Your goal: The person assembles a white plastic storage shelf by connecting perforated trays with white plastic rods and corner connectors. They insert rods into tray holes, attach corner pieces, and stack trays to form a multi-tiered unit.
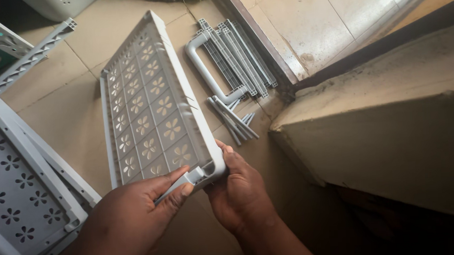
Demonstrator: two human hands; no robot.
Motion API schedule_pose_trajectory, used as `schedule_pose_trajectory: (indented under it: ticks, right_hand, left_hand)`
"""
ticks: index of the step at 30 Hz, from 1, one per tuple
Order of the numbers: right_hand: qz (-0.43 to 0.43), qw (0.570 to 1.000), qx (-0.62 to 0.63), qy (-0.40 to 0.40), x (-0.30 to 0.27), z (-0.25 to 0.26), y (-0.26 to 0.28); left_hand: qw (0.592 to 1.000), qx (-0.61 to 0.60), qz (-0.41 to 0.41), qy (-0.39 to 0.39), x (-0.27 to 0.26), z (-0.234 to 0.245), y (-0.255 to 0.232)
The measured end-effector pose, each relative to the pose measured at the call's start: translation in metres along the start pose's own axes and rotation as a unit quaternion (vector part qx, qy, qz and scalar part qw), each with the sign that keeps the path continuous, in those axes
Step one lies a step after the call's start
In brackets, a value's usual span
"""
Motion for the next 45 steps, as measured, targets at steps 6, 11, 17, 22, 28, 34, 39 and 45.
schedule_pose_trajectory:
  ticks: [6,11,17,22,28,34,39,45]
  right_hand:
    - [0.102,0.992,-0.065,0.031,-0.008,-0.015,0.007]
    - [0.151,0.979,-0.135,0.009,-0.013,-0.026,0.018]
    - [0.142,0.976,-0.157,0.054,-0.020,-0.041,0.021]
    - [0.105,0.978,-0.156,0.094,-0.025,-0.045,0.020]
    - [0.107,0.964,-0.238,0.051,-0.025,-0.038,0.022]
    - [0.195,0.905,-0.375,0.054,-0.030,-0.041,0.024]
    - [0.196,0.917,-0.341,0.064,-0.030,-0.043,0.023]
    - [0.203,0.900,-0.384,0.049,-0.030,-0.040,0.023]
  left_hand:
    - [1.000,-0.004,0.008,0.012,-0.003,0.000,-0.002]
    - [0.998,0.043,-0.009,0.037,-0.006,0.003,-0.009]
    - [0.995,-0.080,-0.051,-0.024,-0.010,0.004,-0.018]
    - [0.994,-0.097,0.005,-0.054,-0.013,0.006,-0.024]
    - [0.994,-0.089,0.050,-0.048,-0.013,0.004,-0.026]
    - [0.991,-0.062,0.106,-0.048,-0.012,-0.002,-0.015]
    - [0.993,-0.115,-0.003,-0.016,-0.005,-0.007,0.005]
    - [0.963,-0.258,-0.062,0.055,-0.004,-0.012,0.014]
Point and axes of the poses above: each hand's wrist, its own x-axis towards the middle knuckle, its own z-axis out of the back of the hand, y = z × x, the point moved 4 cm from there along x, towards the middle knuckle, and after that the axes turned 12 degrees about -x, right-handed, at the moved point
